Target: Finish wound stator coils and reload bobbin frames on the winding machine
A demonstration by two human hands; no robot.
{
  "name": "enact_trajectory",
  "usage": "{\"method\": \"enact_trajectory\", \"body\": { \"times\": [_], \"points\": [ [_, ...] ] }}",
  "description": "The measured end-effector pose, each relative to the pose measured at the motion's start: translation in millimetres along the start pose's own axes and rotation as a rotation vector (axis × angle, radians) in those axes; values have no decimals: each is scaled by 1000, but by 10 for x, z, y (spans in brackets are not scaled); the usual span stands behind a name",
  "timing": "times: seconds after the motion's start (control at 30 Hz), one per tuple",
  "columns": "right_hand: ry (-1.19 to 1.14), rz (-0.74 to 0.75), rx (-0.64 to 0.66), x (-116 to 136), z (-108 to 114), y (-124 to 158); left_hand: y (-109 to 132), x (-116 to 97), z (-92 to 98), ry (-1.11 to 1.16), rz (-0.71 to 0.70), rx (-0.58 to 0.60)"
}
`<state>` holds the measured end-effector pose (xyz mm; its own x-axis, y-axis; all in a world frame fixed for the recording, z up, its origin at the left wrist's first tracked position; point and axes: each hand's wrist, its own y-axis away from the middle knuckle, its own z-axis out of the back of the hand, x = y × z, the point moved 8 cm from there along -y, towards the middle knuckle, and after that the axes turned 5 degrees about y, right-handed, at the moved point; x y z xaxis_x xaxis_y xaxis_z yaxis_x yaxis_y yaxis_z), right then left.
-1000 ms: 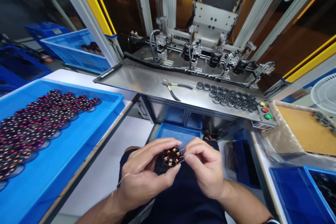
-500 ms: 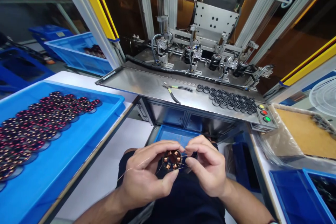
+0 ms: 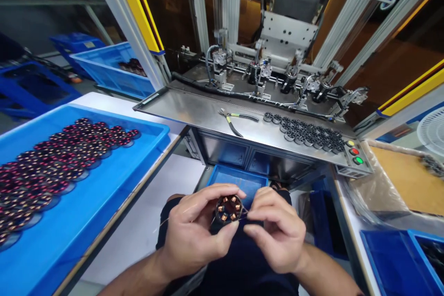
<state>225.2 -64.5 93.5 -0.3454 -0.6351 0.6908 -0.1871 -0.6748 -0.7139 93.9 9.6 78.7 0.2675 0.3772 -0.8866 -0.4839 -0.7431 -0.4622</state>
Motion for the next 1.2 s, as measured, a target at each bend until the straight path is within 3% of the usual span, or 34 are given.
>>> {"method": "enact_trajectory", "body": {
  "times": [0.2, 0.4, 0.5, 0.67, 0.87, 0.97, 1.1, 1.2],
  "points": [
    [-90, 119, 245, -35, -16, -298, 64, 179, -76, 295, 255, 72],
    [-65, 288, 348, 140, -84, -425, -14, 138, -188, 418, 305, 118],
    [57, 315, 281, 191, -34, -363, -39, 134, -220, 479, 328, 171],
    [214, 316, 43, 227, 81, -175, -15, 211, -191, 549, 333, 108],
    [268, 242, -144, 323, 80, -84, -36, -82, -84, 207, -76, -41],
    [241, 160, -187, 312, 51, -69, 20, -142, -87, 132, -183, -66],
    [162, 24, -221, 178, 20, -24, 94, -107, -87, 109, -201, -118],
    [140, 26, -206, 136, 11, -22, 87, -25, -93, 165, -106, -100]
  ]
}}
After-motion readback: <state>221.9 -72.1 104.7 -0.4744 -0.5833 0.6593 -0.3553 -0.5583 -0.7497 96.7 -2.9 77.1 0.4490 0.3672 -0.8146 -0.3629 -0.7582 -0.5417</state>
